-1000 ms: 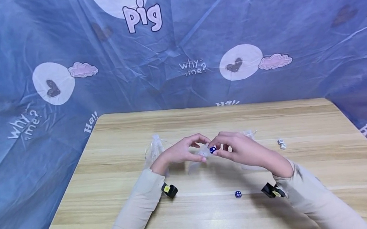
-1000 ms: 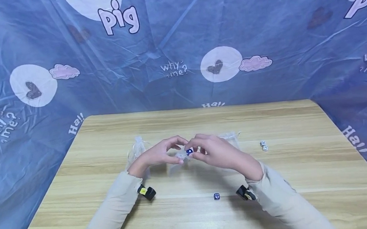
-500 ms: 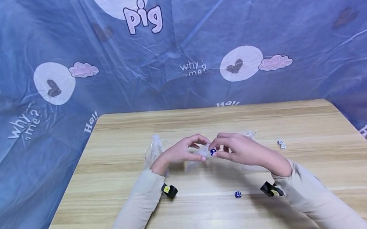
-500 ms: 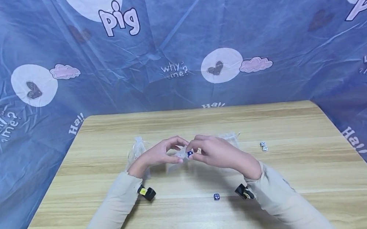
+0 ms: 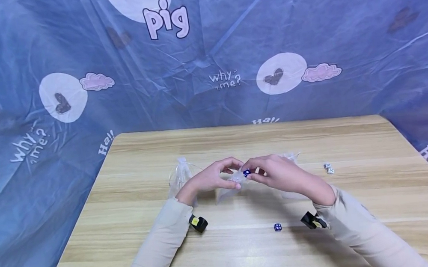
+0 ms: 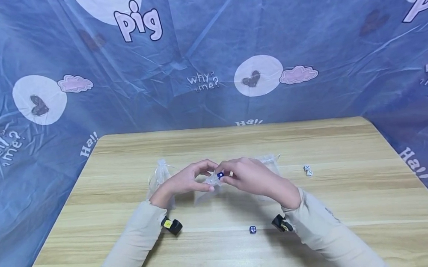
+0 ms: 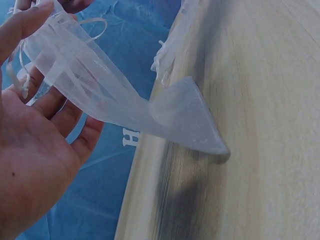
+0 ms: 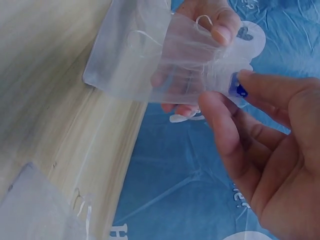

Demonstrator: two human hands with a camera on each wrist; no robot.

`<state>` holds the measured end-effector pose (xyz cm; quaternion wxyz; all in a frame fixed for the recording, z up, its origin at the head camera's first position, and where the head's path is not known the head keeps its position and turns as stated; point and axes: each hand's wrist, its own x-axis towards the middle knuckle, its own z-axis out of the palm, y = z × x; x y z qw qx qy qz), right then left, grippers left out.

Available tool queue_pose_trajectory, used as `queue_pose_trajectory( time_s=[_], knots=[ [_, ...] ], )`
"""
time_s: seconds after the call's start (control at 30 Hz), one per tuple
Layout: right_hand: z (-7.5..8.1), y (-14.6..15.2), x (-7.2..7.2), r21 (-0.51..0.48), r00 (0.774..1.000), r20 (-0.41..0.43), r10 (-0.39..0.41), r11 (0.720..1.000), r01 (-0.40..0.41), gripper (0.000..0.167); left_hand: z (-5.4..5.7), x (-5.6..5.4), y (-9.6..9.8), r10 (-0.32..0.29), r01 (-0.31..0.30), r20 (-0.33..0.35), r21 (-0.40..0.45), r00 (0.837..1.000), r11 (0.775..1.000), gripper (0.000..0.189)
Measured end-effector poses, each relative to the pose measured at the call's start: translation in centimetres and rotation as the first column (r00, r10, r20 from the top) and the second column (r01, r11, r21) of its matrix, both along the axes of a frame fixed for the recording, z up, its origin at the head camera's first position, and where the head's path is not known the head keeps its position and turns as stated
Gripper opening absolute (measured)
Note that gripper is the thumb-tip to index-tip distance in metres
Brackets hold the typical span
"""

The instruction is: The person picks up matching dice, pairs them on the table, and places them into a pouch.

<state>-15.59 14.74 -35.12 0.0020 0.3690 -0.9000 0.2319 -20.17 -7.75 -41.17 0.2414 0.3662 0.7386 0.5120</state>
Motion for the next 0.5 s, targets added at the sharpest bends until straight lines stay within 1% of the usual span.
queue_pose_trajectory(
  time_s=[0.13, 0.23, 0.5],
  knots=[
    [0.00, -0.22, 0.05, -0.002, 1.000, -0.011, -0.018, 1.000, 0.018, 0.017, 0.04, 0.03, 0.10, 0.005, -0.005, 0.007, 0.001, 1.000, 1.000, 0.053],
    [-0.01, -0.32, 0.04, -0.002, 0.999, -0.020, -0.026, 1.000, 0.026, 0.017, 0.01, -0.03, 0.12, 0.007, -0.007, 0.000, -0.001, 1.000, 1.000, 0.052],
    [0.23, -0.22, 0.04, 0.002, 0.999, -0.036, -0.020, 1.000, 0.020, 0.021, 0.13, -0.07, 0.02, -0.001, 0.001, 0.001, -0.001, 1.000, 1.000, 0.054]
  ],
)
